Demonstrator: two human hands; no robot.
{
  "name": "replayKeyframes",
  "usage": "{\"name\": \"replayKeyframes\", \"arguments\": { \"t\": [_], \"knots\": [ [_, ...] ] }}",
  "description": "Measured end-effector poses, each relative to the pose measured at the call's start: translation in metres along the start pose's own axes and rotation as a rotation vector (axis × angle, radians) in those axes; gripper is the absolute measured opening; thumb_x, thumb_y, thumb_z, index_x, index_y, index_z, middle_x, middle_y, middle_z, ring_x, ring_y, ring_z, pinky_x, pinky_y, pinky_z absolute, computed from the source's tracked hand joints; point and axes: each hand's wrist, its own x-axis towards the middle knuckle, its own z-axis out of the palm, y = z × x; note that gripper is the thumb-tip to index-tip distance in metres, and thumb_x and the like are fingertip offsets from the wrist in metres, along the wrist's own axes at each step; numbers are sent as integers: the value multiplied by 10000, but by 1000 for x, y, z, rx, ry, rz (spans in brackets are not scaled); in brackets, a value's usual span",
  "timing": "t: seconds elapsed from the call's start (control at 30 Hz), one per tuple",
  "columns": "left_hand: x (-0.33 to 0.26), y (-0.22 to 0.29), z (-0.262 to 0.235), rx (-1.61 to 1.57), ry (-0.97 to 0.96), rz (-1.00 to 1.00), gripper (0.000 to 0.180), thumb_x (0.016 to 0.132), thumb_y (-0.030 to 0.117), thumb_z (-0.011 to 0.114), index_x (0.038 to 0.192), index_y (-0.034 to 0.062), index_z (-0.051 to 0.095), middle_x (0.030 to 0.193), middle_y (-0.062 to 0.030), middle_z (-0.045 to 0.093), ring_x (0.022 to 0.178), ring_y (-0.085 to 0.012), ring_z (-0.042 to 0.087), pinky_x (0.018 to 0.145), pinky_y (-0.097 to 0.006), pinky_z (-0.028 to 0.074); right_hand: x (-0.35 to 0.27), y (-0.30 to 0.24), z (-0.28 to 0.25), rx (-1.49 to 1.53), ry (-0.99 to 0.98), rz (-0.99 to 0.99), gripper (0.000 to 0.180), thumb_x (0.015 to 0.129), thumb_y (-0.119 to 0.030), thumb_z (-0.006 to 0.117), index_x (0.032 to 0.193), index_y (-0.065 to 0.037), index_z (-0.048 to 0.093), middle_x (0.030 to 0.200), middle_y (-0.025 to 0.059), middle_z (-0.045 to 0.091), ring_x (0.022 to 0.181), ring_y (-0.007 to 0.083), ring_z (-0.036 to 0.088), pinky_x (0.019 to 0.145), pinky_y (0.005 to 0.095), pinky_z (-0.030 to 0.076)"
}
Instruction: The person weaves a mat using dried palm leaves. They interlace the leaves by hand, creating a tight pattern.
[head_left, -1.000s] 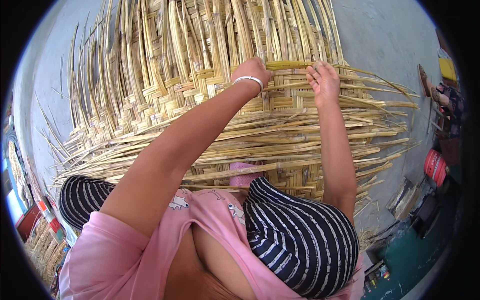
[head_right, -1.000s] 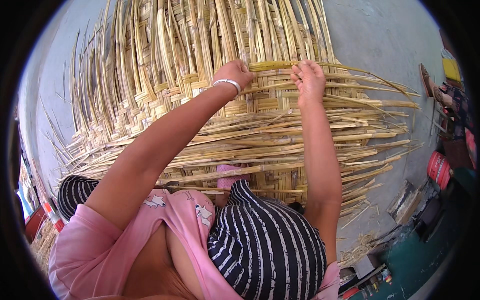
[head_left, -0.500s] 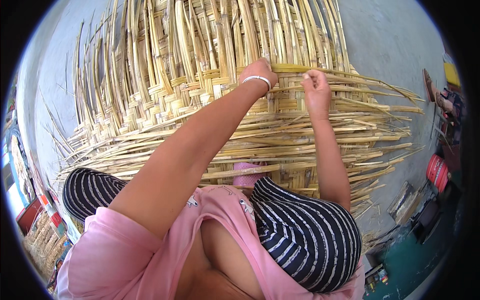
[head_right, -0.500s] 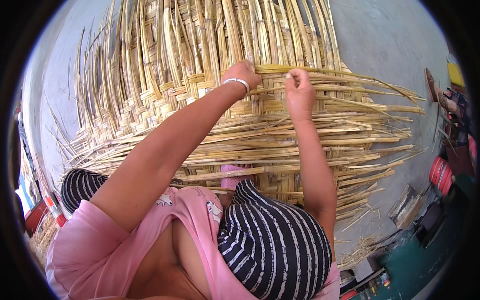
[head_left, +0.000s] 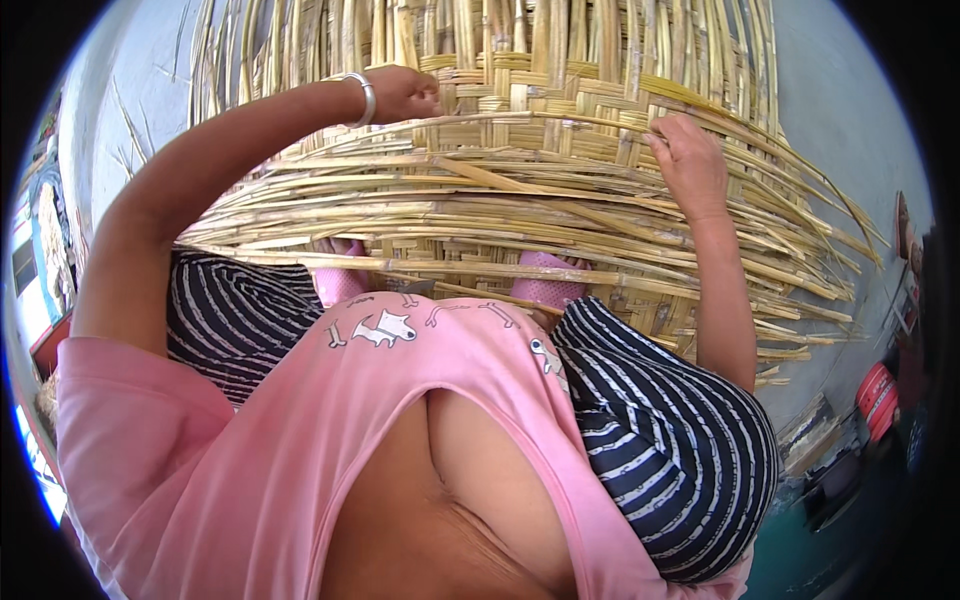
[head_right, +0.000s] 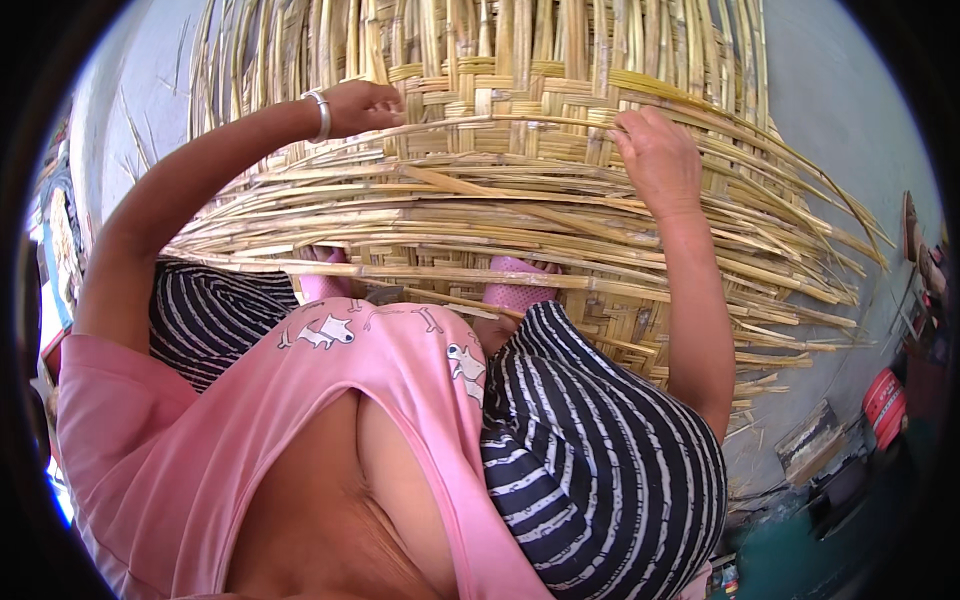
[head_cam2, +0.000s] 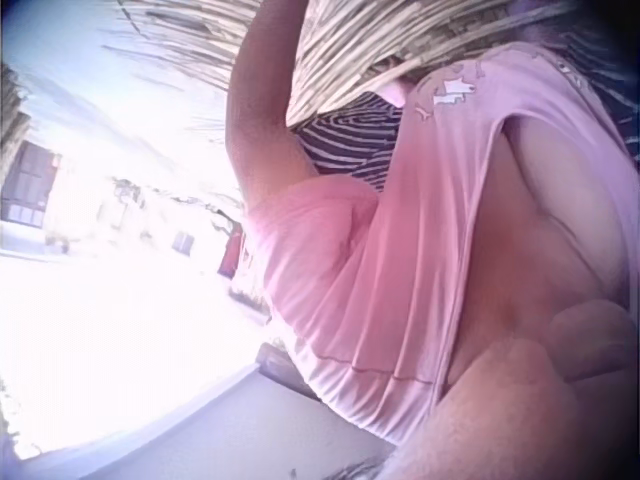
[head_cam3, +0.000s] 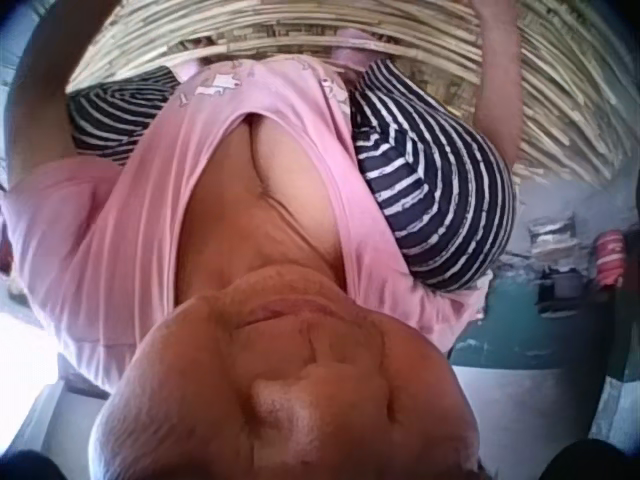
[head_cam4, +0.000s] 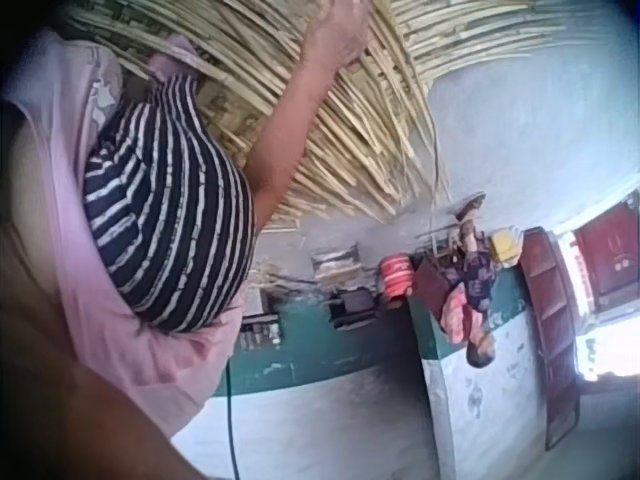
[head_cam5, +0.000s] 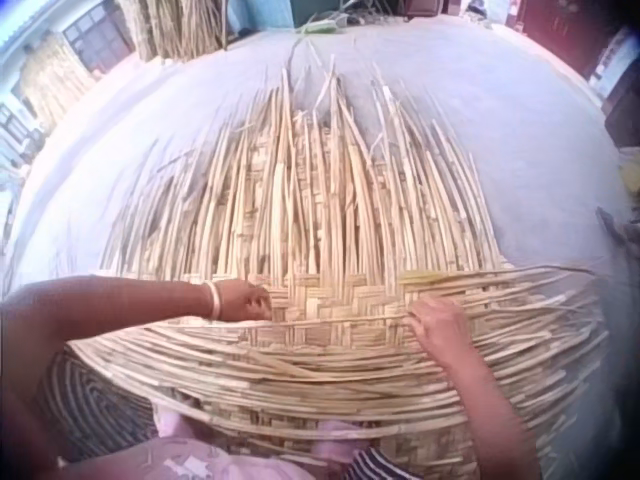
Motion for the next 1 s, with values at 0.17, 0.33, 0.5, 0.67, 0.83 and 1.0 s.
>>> {"name": "replayKeyframes", "arguments": {
  "t": [0.17, 0.33, 0.5, 0.67, 0.83, 1.0],
  "knots": [
    [-86, -62, -15, 207, -39, -122, 309, 853, 287, 600, 1051, 50, 579, 897, -136, 652, 816, -268, 628, 719, -373, 489, -4, -22, -2, -154, 45, -183, 258, 758, -185, 672, 992, -101, 602, 990, 80, 599, 946, 276, 553, 826, 395, 430],
    [-156, -108, 10, 91, 52, -112, 270, 841, 240, 598, 1033, 50, 591, 909, -123, 650, 822, -266, 629, 744, -359, 496, -29, -67, 10, -40, -144, -317, 280, 759, -179, 669, 1015, -91, 600, 1044, 90, 589, 1026, 276, 528, 875, 386, 421],
    [-192, -137, 78, 161, 64, -8, 316, 825, 259, 618, 1057, 49, 574, 1012, -143, 600, 958, -326, 570, 846, -411, 447, -30, -85, 12, 19, -294, -260, 183, 757, -158, 657, 911, -81, 595, 918, 77, 582, 920, 281, 539, 795, 388, 440],
    [-189, -150, 106, 43, 269, -66, 323, 856, 300, 593, 1065, 53, 593, 989, -144, 614, 939, -325, 583, 829, -400, 457, -19, -92, 0, 201, -315, -100, 221, 835, -284, 606, 798, -68, 586, 738, 109, 570, 710, 299, 551, 634, 379, 443],
    [-194, -154, 92, -383, 315, -191, 333, 848, 369, 629, 899, 41, 663, 701, -86, 626, 632, -177, 575, 624, -310, 474, -12, -92, -8, 226, -571, 142, 415, 856, -461, 565, 749, -60, 578, 605, 149, 533, 572, 305, 518, 550, 368, 418],
    [-221, -115, 15, -482, 602, -69, 280, 852, 291, 652, 860, 11, 634, 665, 10, 568, 608, -44, 495, 557, -226, 427, -10, -78, 16, 368, -653, 265, 420, 863, -456, 564, 762, -48, 579, 571, 119, 470, 530, 223, 408, 546, 340, 398]
  ]
}}
